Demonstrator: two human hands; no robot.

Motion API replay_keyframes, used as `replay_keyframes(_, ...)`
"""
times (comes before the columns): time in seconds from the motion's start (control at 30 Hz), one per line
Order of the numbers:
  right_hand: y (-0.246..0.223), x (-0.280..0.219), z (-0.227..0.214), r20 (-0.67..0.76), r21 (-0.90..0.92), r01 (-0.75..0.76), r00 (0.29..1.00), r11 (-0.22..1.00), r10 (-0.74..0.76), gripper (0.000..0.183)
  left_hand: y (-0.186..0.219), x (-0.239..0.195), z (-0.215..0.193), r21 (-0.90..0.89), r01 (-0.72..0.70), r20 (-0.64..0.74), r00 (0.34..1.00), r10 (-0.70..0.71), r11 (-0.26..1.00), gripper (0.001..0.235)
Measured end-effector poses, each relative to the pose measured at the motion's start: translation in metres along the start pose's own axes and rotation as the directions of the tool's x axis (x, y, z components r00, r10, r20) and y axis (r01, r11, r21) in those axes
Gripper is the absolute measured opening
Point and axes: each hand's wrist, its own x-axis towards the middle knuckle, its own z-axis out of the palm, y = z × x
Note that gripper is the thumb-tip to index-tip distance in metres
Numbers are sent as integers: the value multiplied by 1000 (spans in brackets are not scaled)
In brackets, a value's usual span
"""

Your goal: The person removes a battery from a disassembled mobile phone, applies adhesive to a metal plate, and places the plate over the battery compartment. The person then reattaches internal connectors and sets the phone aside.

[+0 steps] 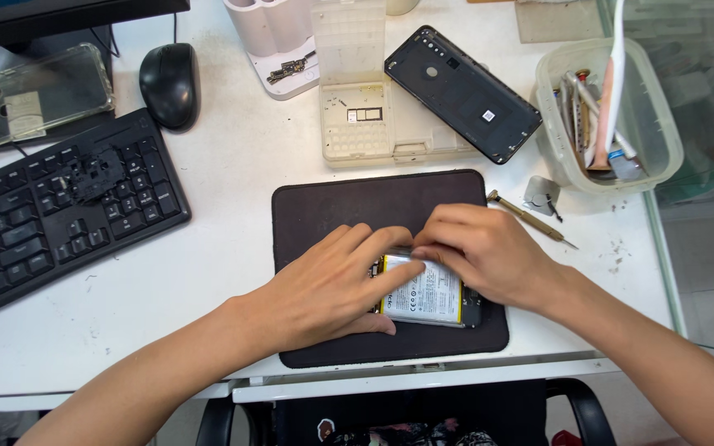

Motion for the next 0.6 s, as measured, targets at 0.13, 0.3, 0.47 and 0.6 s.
replay_keyframes(0.13, 2, 13, 1, 106, 25, -181, 978, 983, 177, 13, -3, -4, -9, -47, 80, 3, 997, -79, 996, 89)
replay_keyframes(0.3, 0, 9, -8, 66, 4, 5, 998, 1000, -5, 20, -5, 6, -10, -109, 181, 19, 984, -180, 977, 107)
replay_keyframes(0.47, 0, -5, -11, 43, 0, 92, 995, 996, -92, 22, -1, 6, -10, -103, 227, 73, 973, -220, 968, 86)
replay_keyframes(0.6, 1, -1, -10, 96, 0, 13, 995, 1000, -13, 14, -6, 13, -5, -96, 279, 53, 960, -275, 955, 55)
